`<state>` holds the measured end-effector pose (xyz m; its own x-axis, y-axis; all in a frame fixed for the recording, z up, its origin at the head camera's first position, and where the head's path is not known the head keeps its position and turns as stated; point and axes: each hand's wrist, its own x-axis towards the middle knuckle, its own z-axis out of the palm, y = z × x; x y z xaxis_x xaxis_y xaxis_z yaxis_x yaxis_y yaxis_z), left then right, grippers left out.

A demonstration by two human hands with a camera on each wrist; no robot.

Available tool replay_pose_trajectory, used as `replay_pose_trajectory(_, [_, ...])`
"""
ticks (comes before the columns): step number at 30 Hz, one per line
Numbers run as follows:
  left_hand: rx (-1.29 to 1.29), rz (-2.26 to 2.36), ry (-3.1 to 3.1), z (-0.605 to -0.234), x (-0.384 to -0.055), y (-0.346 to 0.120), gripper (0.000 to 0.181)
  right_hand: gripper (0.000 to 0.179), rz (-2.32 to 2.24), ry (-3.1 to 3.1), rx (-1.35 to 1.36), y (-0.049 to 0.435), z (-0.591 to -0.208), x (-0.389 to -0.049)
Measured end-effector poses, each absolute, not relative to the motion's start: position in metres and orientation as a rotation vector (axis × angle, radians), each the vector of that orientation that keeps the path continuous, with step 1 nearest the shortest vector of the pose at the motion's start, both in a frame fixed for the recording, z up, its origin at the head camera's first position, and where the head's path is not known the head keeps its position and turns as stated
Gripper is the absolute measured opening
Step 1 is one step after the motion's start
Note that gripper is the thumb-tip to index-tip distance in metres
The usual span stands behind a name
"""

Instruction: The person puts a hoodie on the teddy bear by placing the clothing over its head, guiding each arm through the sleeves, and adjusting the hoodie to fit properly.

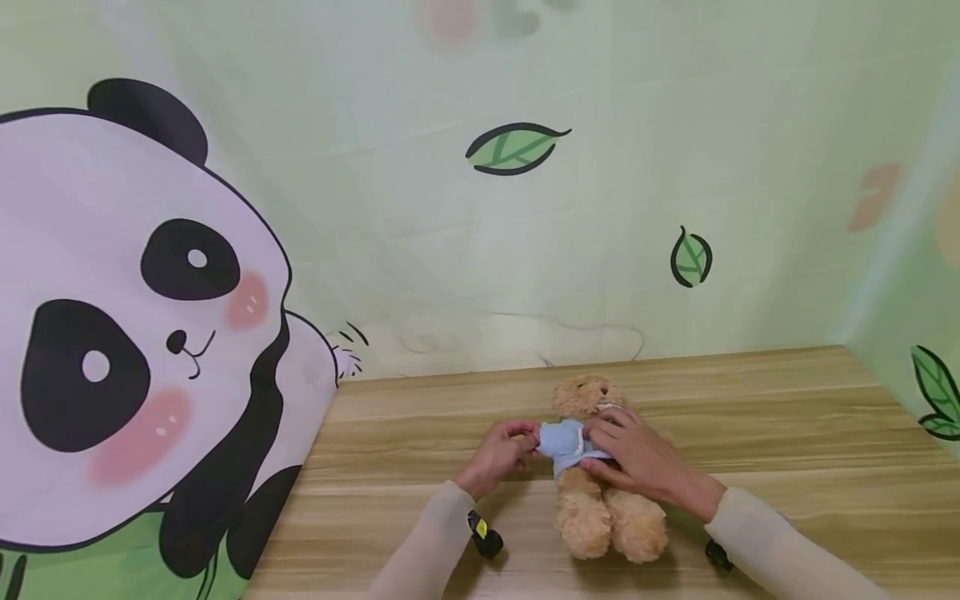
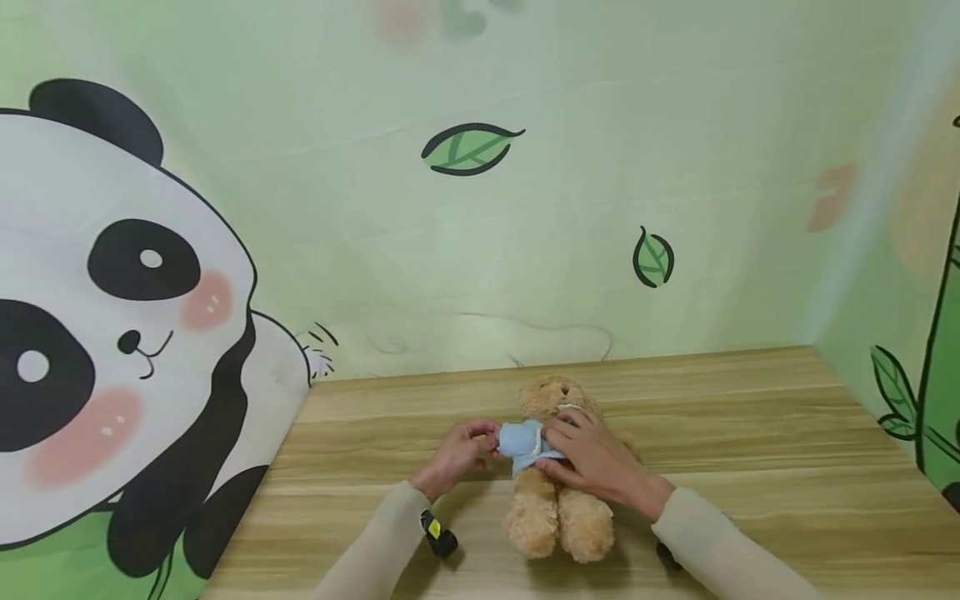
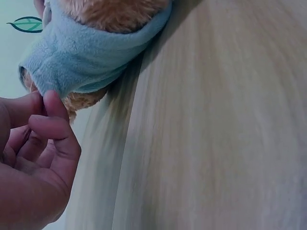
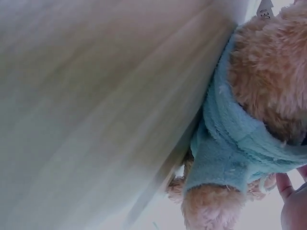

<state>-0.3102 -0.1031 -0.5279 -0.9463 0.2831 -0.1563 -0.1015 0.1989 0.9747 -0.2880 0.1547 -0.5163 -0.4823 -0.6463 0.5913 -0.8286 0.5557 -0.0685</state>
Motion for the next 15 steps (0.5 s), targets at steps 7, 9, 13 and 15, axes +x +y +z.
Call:
replay_pose_trajectory(7, [0.338,1.675,2.222,-0.517,-0.306,-0.112,0.026,0.048,0.373,-2.302,1.207,0.155,-0.515,-0.287])
replay_pose_trajectory(9, [0.372,1.635,2.241,-0.514,-0.306,-0.113,0.029,0.05,0.348,-2.303,1.206,0.155,-0.514,-0.287])
replay_pose_trajectory(13, [0.424,1.56,2.325,-0.511,-0.306,-0.109,0.031,0.047,0.289,-2.285,1.218,0.155,-0.515,-0.287])
replay_pose_trajectory(15, [0.453,1.537,2.382,-0.51,-0.307,-0.106,0.03,0.045,0.272,-2.271,1.228,0.153,-0.515,-0.287])
